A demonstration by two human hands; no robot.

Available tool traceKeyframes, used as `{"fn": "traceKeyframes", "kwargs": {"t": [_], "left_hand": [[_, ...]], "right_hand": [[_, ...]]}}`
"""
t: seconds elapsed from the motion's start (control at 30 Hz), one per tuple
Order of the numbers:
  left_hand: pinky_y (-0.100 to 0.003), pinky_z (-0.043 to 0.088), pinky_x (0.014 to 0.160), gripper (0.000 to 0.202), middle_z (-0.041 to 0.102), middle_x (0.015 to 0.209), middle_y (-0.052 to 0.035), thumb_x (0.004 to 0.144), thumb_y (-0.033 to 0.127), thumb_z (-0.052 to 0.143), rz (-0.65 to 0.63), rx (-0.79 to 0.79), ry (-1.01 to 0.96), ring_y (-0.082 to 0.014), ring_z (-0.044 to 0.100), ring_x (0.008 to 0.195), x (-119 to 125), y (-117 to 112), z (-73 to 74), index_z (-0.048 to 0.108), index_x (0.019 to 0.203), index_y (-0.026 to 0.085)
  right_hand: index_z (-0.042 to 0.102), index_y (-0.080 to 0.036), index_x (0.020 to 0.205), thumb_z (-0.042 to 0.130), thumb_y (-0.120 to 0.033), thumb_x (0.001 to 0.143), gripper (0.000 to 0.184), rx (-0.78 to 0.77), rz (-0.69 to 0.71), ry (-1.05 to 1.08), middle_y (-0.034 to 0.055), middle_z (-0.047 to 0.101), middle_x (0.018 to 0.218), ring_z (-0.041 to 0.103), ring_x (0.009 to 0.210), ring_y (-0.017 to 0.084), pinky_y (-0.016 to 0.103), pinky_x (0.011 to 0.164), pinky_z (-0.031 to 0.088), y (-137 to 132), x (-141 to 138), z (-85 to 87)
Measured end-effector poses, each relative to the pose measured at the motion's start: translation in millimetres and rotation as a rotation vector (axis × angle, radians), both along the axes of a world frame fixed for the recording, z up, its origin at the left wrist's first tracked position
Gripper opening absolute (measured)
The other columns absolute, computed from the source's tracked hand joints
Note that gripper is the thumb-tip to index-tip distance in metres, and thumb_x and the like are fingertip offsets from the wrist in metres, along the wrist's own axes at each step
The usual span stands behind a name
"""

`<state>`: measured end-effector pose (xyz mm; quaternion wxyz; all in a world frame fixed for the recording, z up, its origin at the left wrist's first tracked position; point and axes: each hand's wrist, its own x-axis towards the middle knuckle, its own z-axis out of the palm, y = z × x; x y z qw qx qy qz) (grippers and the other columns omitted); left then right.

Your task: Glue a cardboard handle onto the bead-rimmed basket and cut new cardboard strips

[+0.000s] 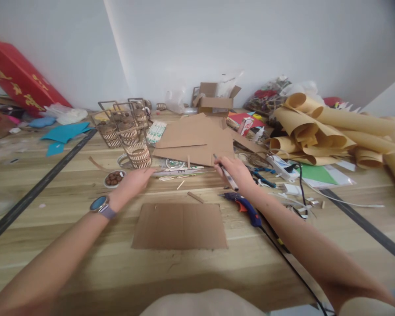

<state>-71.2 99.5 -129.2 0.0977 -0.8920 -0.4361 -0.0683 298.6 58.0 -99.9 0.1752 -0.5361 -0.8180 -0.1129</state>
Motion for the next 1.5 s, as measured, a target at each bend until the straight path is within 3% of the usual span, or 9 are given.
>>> {"fn": "traceKeyframes", "kwargs": {"t": [0.13,0.27,0.33,0.43,0.53,0.63,0.83,1.07,1.5], "left_hand": [[-0.042,0.054,0.1,0.047,0.07,0.128,-0.0141,0.094,0.001,0.034,-0.193,0.109,-0.095,-0.0251,0.067,0.117,-26,-39,-18.2,0.061,0.13,0.015],[-0.044,0.05,0.109,0.041,0.066,0.137,-0.013,0.101,0.009,0.039,-0.371,0.158,-0.15,-0.0236,0.06,0.129,-50,-88,-56.3,0.058,0.137,0.019],[-0.051,0.045,0.114,0.034,0.061,0.143,-0.0148,0.103,0.026,0.048,-0.368,0.074,-0.15,-0.0292,0.051,0.138,-58,-106,-72.5,0.061,0.134,0.02],[-0.06,0.037,0.117,0.065,0.038,0.16,-0.0215,0.095,0.058,0.055,-0.257,-0.115,-0.17,-0.0394,0.034,0.149,-63,-121,-84.1,0.051,0.146,0.017],[-0.06,0.036,0.118,0.087,0.028,0.163,-0.0263,0.091,0.069,0.053,-0.199,-0.236,-0.156,-0.0412,0.027,0.151,-57,-127,-81.9,0.039,0.153,0.011],[-0.057,0.038,0.117,0.075,0.038,0.159,-0.0244,0.098,0.063,0.045,-0.142,-0.253,-0.13,-0.0381,0.035,0.148,-43,-135,-75.7,0.044,0.15,0.01],[-0.053,0.047,0.112,0.064,0.051,0.151,-0.0213,0.103,0.056,0.033,-0.03,-0.129,-0.13,-0.036,0.049,0.139,-23,-160,-75.3,0.055,0.141,0.009],[-0.054,0.05,0.108,0.055,0.062,0.14,-0.0178,0.106,0.047,0.031,-0.036,-0.108,-0.179,-0.0321,0.058,0.128,-26,-171,-78.3,0.064,0.134,0.014],[-0.046,0.057,0.088,0.046,0.073,0.117,-0.0133,0.105,0.042,0.038,-0.048,-0.034,-0.153,-0.0287,0.065,0.104,-22,-173,-63.7,0.076,0.112,0.018]], "right_hand": [[0.063,-0.018,0.122,0.043,-0.034,0.105,0.031,-0.003,0.133,0.031,0.0121,0.075,0.105,0.066,0.097,0.026,0.036,0.084,0.046,-45,-1,-7.9],[0.066,-0.019,0.119,0.059,-0.048,0.097,0.037,-0.108,0.261,0.003,0.0148,0.074,0.108,0.066,0.104,0.03,0.042,0.088,0.05,-103,-12,-40.5],[0.066,-0.02,0.12,0.065,-0.048,0.093,0.038,-0.201,0.275,-0.01,0.0152,0.072,0.119,0.064,0.115,0.031,0.045,0.092,0.051,-127,-17,-59.4],[0.066,-0.02,0.118,0.072,-0.048,0.088,0.042,-0.249,0.258,0.006,0.016,0.067,0.133,0.059,0.126,0.035,0.05,0.099,0.051,-145,-20,-80.5],[0.066,-0.021,0.119,0.072,-0.039,0.089,0.035,-0.273,0.251,0.02,0.0152,0.065,0.138,0.056,0.131,0.036,0.053,0.101,0.052,-142,-15,-89.7],[0.067,-0.023,0.12,0.068,-0.031,0.092,0.029,-0.327,0.253,0.068,0.0154,0.063,0.141,0.056,0.132,0.036,0.054,0.099,0.054,-124,-5,-90.9],[0.068,-0.023,0.117,0.066,-0.032,0.093,0.026,-0.358,0.308,0.159,0.0137,0.063,0.141,0.058,0.132,0.033,0.053,0.105,0.052,-98,4,-87.9],[0.071,-0.022,0.11,0.064,-0.028,0.093,0.02,-0.334,0.355,0.279,0.0149,0.066,0.137,0.061,0.129,0.031,0.05,0.104,0.054,-96,0,-92.9],[0.071,-0.022,0.107,0.063,-0.028,0.093,0.017,-0.276,0.332,0.329,0.013,0.075,0.118,0.07,0.109,0.028,0.045,0.093,0.056,-99,12,-92.5]]}}
